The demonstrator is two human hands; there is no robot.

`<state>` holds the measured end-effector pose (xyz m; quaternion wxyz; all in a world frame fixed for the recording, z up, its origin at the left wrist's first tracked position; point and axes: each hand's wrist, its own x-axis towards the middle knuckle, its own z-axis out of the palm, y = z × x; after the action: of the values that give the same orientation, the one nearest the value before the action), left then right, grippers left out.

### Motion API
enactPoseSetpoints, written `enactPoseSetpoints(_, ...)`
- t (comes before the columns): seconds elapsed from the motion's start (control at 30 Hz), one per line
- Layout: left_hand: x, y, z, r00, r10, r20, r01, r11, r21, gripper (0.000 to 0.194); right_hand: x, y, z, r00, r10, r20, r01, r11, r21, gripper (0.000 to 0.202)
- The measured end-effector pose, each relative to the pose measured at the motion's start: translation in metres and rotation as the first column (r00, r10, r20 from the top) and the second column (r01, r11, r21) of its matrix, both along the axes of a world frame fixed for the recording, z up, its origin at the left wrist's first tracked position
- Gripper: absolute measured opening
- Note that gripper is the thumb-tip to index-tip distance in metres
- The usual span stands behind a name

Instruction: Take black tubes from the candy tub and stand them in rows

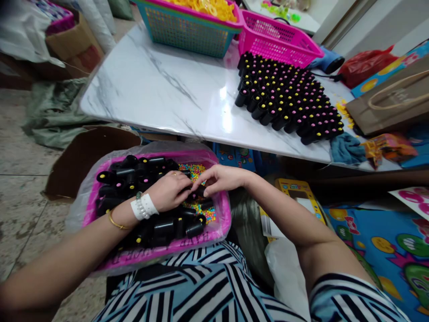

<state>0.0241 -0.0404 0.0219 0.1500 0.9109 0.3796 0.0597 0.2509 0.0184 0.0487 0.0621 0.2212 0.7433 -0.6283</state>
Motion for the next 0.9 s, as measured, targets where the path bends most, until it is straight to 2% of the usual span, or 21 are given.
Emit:
enactPoseSetpoints(0.07,-0.001,0.000,0.001,1.000,0.017,-0.021,-0.017,1.000,-0.002,0.019,0.003,-0.003,-0.003,0.998,-0.066,-0.020,0.066,0.998,-0.017,0.049)
enactPoseSetpoints(0.17,0.000,-0.001,0.000,0.997,-0.003,-0.083,0.003,1.000,-0.002,0.022,0.001,-0.007,-0.007,0.998,-0.064,0.005,0.064,0.997,-0.030,0.044)
enactPoseSetpoints(0.23,0.002,-0.002,-0.001,0.994,-0.014,-0.111,0.014,1.000,-0.007,0.028,-0.005,-0.009,-0.006,0.998,-0.042,0.040,0.039,0.997,0.066,0.029)
enactPoseSetpoints(0.27,0.004,-0.003,-0.002,0.993,-0.017,-0.119,0.016,1.000,-0.010,0.032,-0.009,-0.010,-0.003,0.997,-0.037,0.071,0.025,0.986,0.164,0.024)
enactPoseSetpoints(0.33,0.006,-0.005,-0.003,0.992,-0.049,-0.120,0.047,0.999,-0.027,0.041,-0.017,-0.015,0.004,0.981,-0.054,0.184,-0.028,0.910,0.415,0.021)
enactPoseSetpoints(0.43,0.005,-0.008,-0.003,0.984,-0.164,-0.066,0.158,0.984,-0.076,0.047,-0.026,-0.034,0.016,0.914,-0.133,0.383,-0.192,0.690,0.698,0.034)
enactPoseSetpoints(0.5,0.002,-0.009,-0.003,0.978,-0.207,-0.020,0.204,0.974,-0.098,0.045,-0.029,-0.053,0.020,0.874,-0.156,0.460,-0.300,0.572,0.764,0.038)
enactPoseSetpoints(0.57,-0.001,-0.009,-0.002,0.977,-0.213,0.009,0.212,0.971,-0.105,0.038,-0.031,-0.073,0.019,0.856,-0.152,0.495,-0.354,0.526,0.773,0.040)
enactPoseSetpoints(0.67,-0.002,-0.010,-0.002,0.976,-0.217,-0.001,0.216,0.971,-0.099,0.025,-0.032,-0.094,0.013,0.844,-0.199,0.498,-0.314,0.569,0.760,0.041)
enactPoseSetpoints(0.73,0.000,-0.011,-0.003,0.983,-0.184,-0.027,0.182,0.981,-0.071,0.022,-0.031,-0.099,0.010,0.848,-0.206,0.488,-0.279,0.610,0.742,0.035)
enactPoseSetpoints(0.8,0.003,-0.011,-0.003,0.992,-0.113,-0.063,0.111,0.993,-0.034,0.024,-0.027,-0.097,0.010,0.874,-0.130,0.469,-0.277,0.660,0.698,0.027)
enactPoseSetpoints(0.9,0.005,-0.011,-0.003,0.990,-0.059,-0.131,0.058,0.998,-0.017,0.023,-0.019,-0.092,0.013,0.912,0.073,0.405,-0.317,0.750,0.580,0.019)
